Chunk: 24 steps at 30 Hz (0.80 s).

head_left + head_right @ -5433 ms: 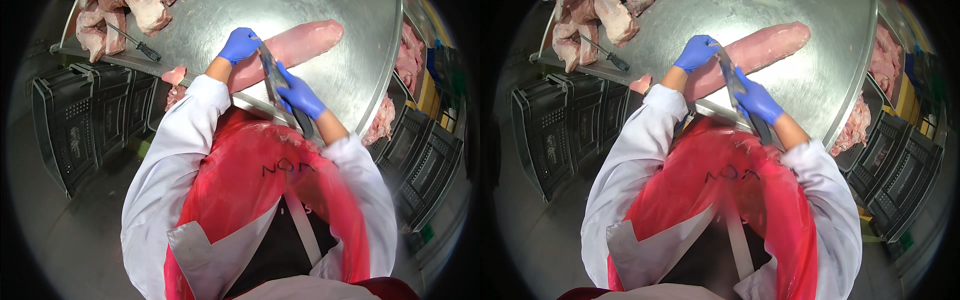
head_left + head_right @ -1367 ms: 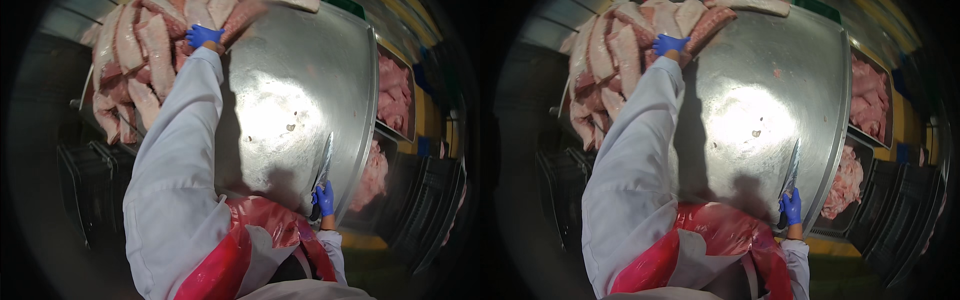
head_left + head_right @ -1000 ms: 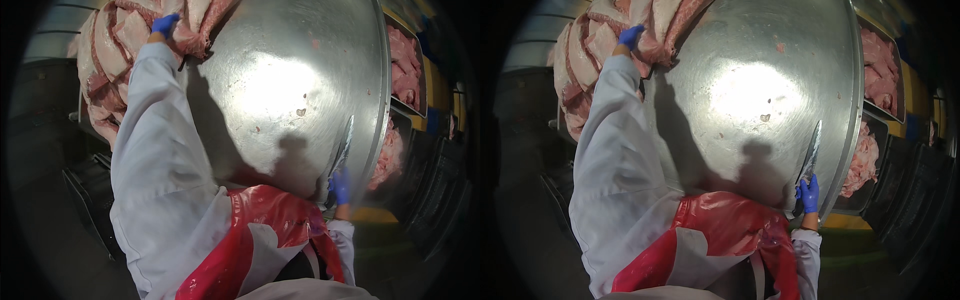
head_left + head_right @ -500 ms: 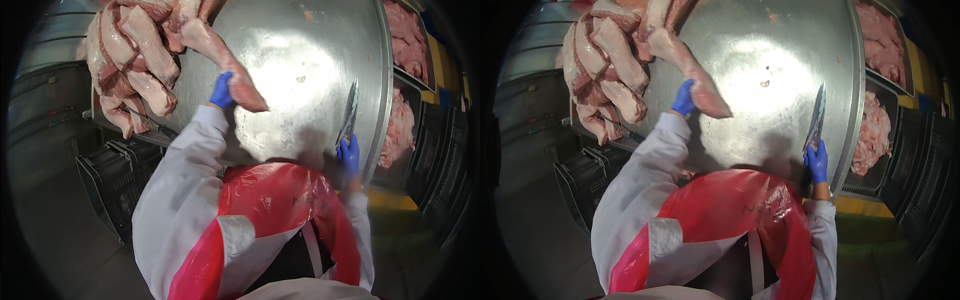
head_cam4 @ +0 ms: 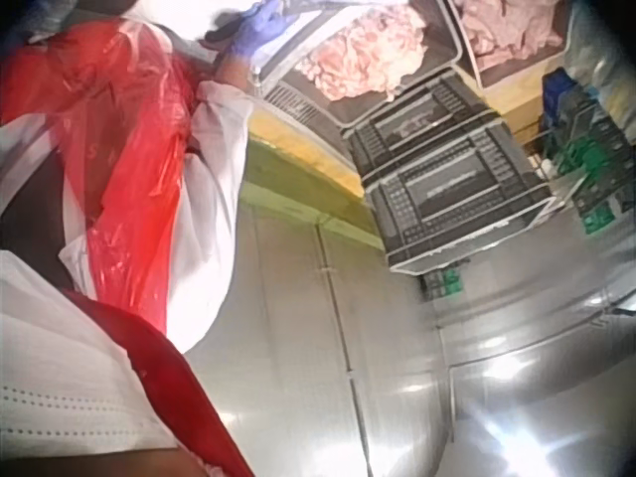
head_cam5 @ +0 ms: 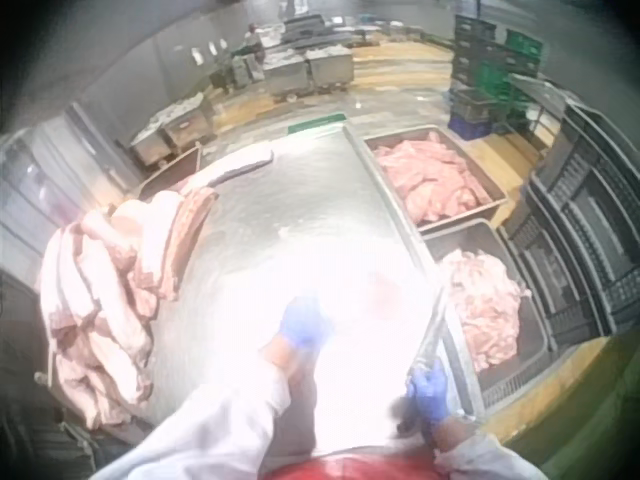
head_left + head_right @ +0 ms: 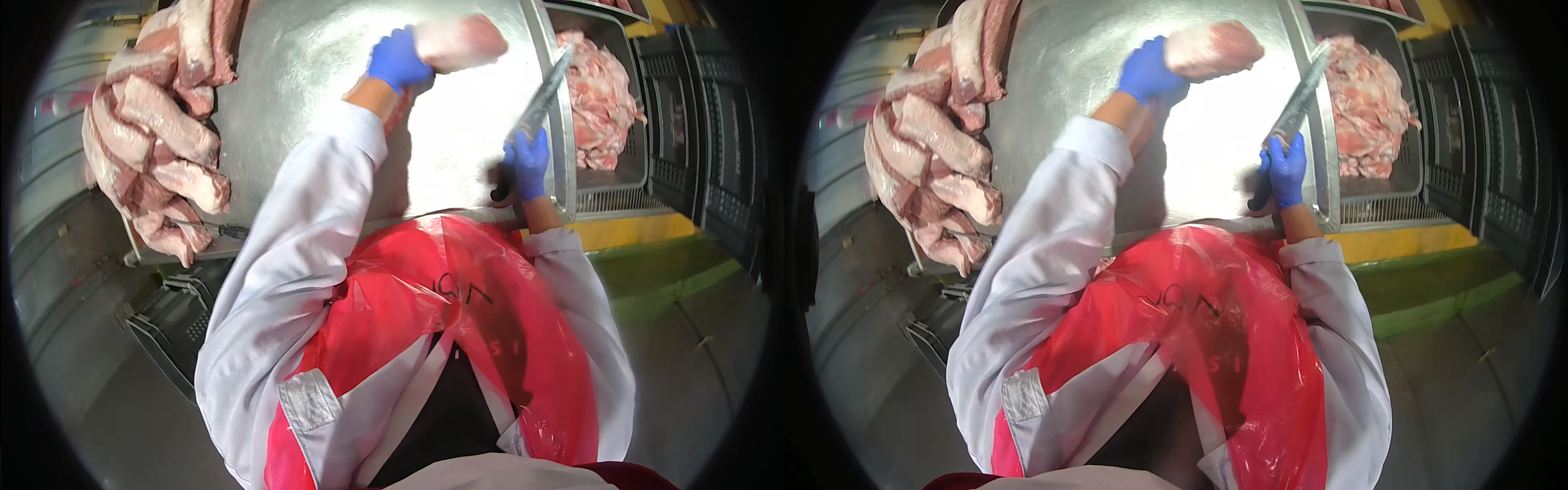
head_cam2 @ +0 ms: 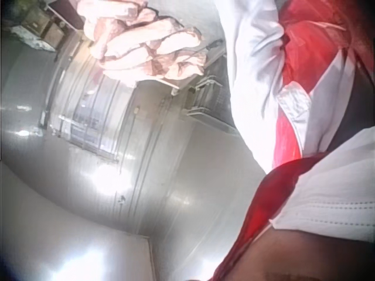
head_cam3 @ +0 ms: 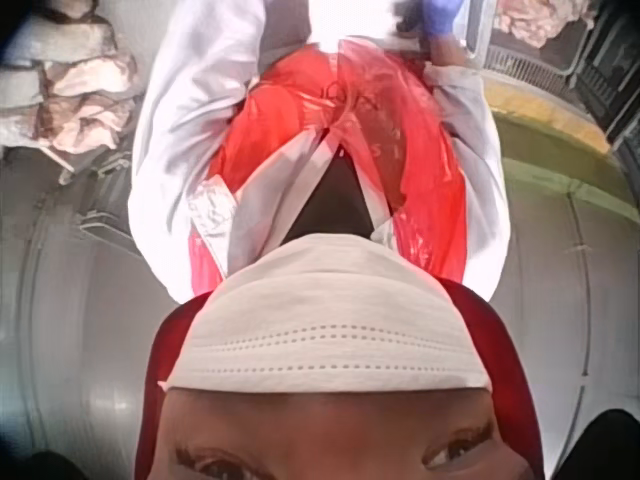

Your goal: The person uses a knife to trim fat and connective tissue from large cuts of raw meat on a stainless steel table. They repeatedly lift and turn the meat to access different sides, separating the trimmed fat and placing it into a nearby bin while keeping the lean meat on the table.

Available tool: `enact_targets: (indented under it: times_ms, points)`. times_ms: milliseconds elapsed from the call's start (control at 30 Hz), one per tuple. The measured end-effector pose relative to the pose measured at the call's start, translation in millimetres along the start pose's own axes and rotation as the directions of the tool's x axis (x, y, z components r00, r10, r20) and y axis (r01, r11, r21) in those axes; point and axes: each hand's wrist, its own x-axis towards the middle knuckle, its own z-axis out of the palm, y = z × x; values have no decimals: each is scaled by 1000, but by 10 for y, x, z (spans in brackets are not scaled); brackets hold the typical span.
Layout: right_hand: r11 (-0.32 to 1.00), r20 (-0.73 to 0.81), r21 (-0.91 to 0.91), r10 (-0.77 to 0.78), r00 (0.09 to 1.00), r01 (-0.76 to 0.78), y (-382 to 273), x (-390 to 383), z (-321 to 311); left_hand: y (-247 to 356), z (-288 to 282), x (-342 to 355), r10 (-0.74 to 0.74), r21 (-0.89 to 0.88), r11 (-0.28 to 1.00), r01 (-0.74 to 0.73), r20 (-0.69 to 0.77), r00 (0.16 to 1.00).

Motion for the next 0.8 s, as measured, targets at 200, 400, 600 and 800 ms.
enact_targets:
  times_ms: [200,400,600,800]
  points:
    - [1000,87,-19,12,996,-11,-14,10,7,-1222,-142,677,40,-686,719,-111,-120,992]
    - [989,101,-129,91,991,-77,67,59,-25,-1289,-9,636,-118,-736,673,-73,-204,972]
    - [893,190,-417,267,945,-168,-262,494,325,-480,16,610,-168,-47,986,163,-420,892]
    - [884,427,-465,273,862,-49,-434,1634,1316,-1115,111,1119,334,259,939,-226,-526,782]
